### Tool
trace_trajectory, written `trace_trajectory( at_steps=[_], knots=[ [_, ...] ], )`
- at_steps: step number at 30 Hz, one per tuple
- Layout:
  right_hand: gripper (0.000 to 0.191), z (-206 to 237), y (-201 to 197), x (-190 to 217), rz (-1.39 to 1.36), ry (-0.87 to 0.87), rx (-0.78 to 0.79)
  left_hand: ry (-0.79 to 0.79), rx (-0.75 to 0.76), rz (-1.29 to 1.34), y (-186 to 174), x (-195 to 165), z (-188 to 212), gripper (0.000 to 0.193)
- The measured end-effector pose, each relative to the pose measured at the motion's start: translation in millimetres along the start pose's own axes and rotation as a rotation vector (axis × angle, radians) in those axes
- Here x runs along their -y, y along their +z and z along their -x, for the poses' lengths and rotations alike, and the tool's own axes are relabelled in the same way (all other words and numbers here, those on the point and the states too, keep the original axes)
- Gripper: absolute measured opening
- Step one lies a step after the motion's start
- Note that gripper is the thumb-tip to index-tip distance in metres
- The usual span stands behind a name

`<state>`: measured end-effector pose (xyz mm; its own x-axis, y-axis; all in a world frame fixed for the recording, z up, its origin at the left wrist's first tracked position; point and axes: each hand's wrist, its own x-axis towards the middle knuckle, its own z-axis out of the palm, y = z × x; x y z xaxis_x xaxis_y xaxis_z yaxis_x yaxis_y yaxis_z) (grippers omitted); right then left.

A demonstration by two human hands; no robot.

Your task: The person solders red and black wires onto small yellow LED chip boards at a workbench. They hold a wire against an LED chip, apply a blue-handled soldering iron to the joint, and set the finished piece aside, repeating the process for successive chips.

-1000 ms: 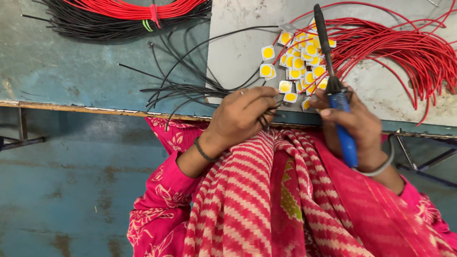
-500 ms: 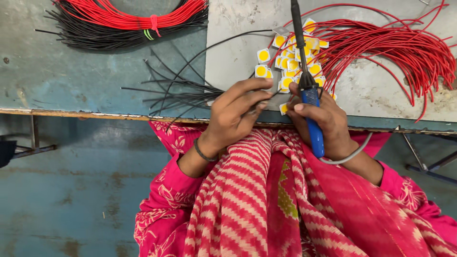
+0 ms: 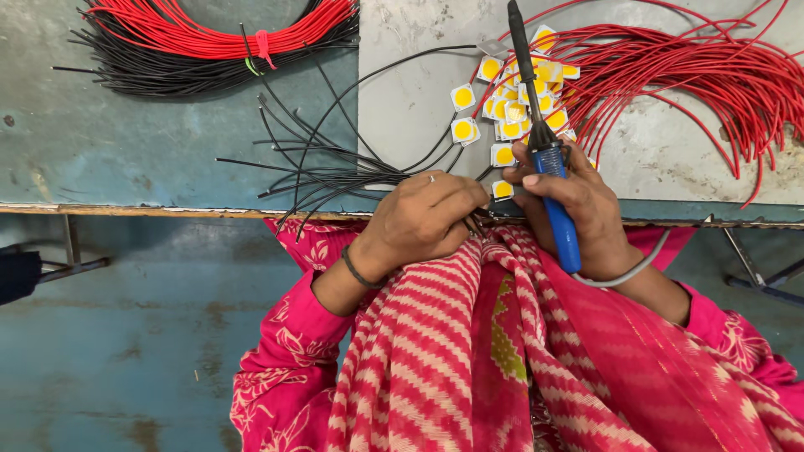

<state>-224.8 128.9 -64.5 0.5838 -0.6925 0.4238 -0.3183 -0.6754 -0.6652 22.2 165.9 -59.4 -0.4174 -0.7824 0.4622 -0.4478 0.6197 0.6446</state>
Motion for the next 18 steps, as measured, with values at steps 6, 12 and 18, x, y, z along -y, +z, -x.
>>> trace_trajectory(
  at_steps=[6,12,18],
  knots=[
    [0.057,5.8,3.0,-0.3,0.064,-0.015,-0.073,0.009,0.012,-0.055,0.6,-2.3,0.1,0.028],
    [0.058,7.5,5.5,-1.3,0.068,0.009,-0.075,0.047,0.066,-0.172,5.7,-0.6,-0.4,0.023],
    [0.054,3.2,0.9,2.9,0.002,0.025,-0.042,0.078,0.118,-0.226,7.4,0.2,1.1,0.029]
  ],
)
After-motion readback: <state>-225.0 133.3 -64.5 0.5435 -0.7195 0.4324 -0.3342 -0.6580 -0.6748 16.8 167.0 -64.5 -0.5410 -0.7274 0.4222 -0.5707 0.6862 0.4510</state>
